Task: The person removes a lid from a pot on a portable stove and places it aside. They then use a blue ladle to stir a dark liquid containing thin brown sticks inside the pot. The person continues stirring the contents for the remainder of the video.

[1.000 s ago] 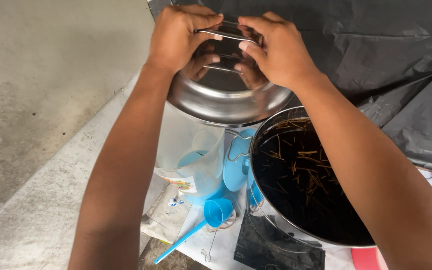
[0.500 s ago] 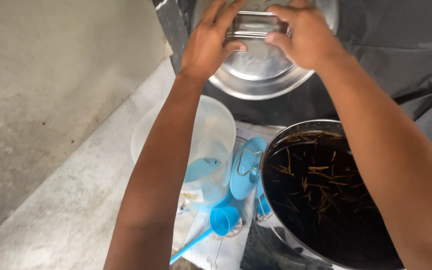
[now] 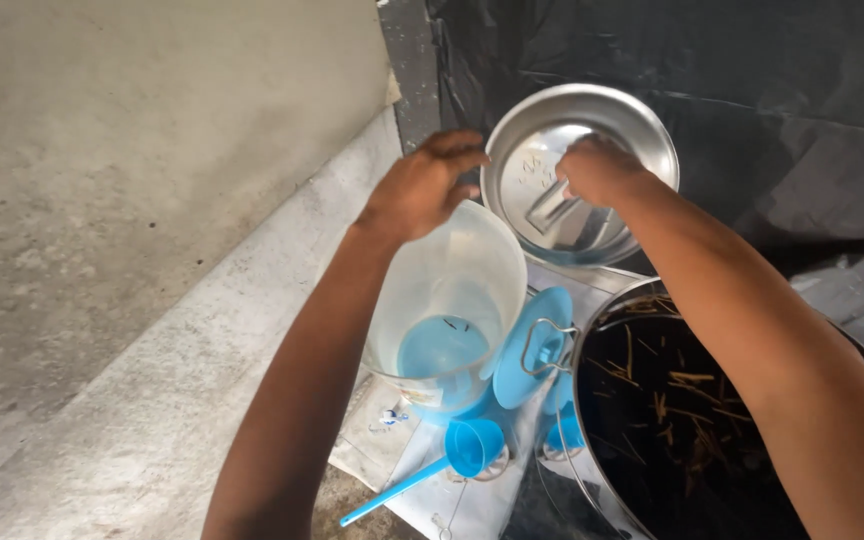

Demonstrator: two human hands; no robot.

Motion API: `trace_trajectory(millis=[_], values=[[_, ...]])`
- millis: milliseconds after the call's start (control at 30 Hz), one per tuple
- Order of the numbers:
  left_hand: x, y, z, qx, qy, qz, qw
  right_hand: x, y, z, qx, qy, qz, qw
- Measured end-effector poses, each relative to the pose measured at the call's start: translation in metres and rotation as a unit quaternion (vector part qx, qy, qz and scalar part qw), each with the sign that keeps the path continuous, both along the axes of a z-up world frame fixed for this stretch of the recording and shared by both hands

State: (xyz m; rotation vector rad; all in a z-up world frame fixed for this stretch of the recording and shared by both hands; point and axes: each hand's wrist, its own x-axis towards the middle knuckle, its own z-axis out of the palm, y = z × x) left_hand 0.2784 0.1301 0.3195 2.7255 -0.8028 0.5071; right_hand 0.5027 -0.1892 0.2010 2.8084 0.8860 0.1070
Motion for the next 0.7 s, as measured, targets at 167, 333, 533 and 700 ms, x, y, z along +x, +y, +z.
trace_trajectory(millis=[167, 333, 533, 700], values=[[-0.029, 0.015, -0.02, -0.013, 0.038, 0.027, 0.999, 0.037, 0.018, -0.071, -0.051, 0.037, 0.037, 0.997], [-0.038, 0.007, -0.037, -0.04, 0.058, 0.017, 0.997, 0.045, 0.041, -0.105, -0.091, 0.04, 0.053, 0.994], [-0.054, -0.007, -0.055, -0.011, 0.048, 0.023, 0.999, 0.053, 0.058, -0.169, -0.13, 0.065, 0.067, 0.987], [-0.071, -0.01, -0.06, -0.017, 0.049, 0.017, 0.999, 0.062, 0.059, -0.227, -0.169, 0.086, 0.077, 0.979]])
